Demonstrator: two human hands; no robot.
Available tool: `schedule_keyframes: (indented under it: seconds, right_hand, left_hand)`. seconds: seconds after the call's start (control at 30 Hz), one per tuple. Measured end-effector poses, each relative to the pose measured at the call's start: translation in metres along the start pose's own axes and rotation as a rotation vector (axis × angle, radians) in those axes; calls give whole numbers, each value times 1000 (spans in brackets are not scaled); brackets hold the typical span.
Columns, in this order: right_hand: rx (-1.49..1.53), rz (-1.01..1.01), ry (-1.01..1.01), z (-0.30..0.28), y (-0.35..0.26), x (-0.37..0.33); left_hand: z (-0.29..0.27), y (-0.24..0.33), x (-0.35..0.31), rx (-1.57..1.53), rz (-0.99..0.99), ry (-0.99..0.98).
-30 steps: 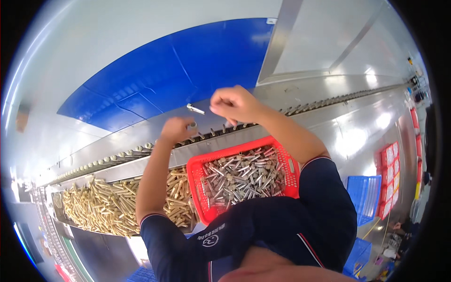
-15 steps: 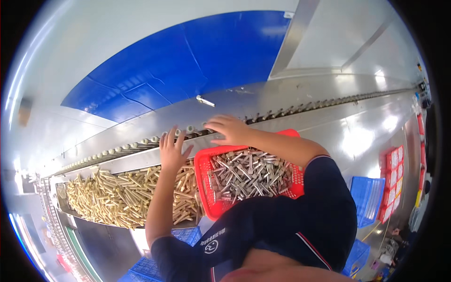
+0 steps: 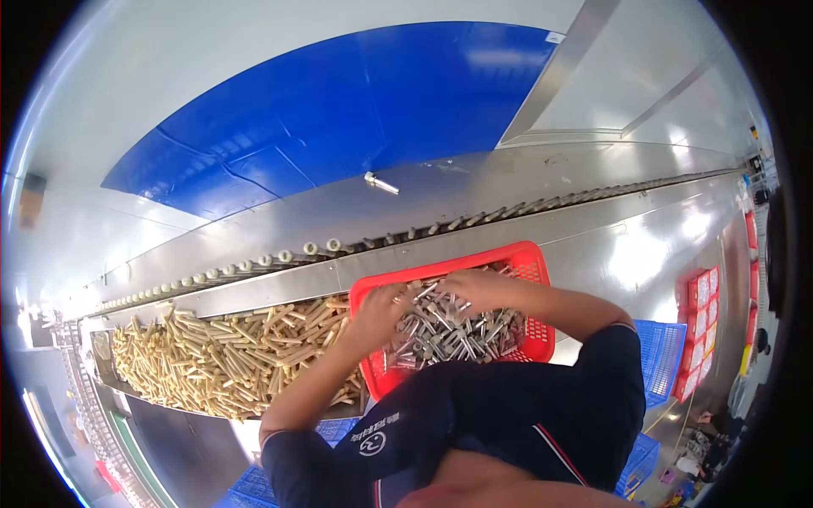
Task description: The person empties a basket of small metal tubes into a blue crate and then places individual tubes onto a conveyor belt.
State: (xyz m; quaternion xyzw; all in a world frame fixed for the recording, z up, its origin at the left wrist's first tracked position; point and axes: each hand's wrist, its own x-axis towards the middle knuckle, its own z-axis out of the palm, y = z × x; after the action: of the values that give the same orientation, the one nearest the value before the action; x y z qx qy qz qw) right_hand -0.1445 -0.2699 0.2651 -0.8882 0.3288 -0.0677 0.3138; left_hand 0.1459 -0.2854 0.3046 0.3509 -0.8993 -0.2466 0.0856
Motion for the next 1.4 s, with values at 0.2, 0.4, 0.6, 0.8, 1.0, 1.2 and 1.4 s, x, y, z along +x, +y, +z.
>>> schedule_keyframes:
  seconds: [0.2, 0.4, 0.6, 0.8, 1.0, 1.2, 1.4]
  right_hand:
    - [-113, -75, 339, -17, -10, 89]
    - [-311, 54, 333, -16, -12, 205]
    - [-414, 73, 302, -7, 30, 190]
    - [-38, 2, 980, -127, -44, 140]
    - [-157, -176, 122, 19, -1, 75]
    - [-122, -42, 526, -15, -33, 157]
    - [-448, 176, 166, -12, -8, 253]
  left_hand:
    - [-20, -99, -28, 406, -146, 403]
    - [-53, -117, 25, 504, -132, -25]
    - [-71, -131, 46, 224, 89, 392]
    - [-45, -22, -5, -514, -98, -95]
    - [73, -51, -60, -172, 68, 8]
    - [-33, -130, -20, 400, -89, 586]
    - [-39, -173, 27, 603, 51, 316]
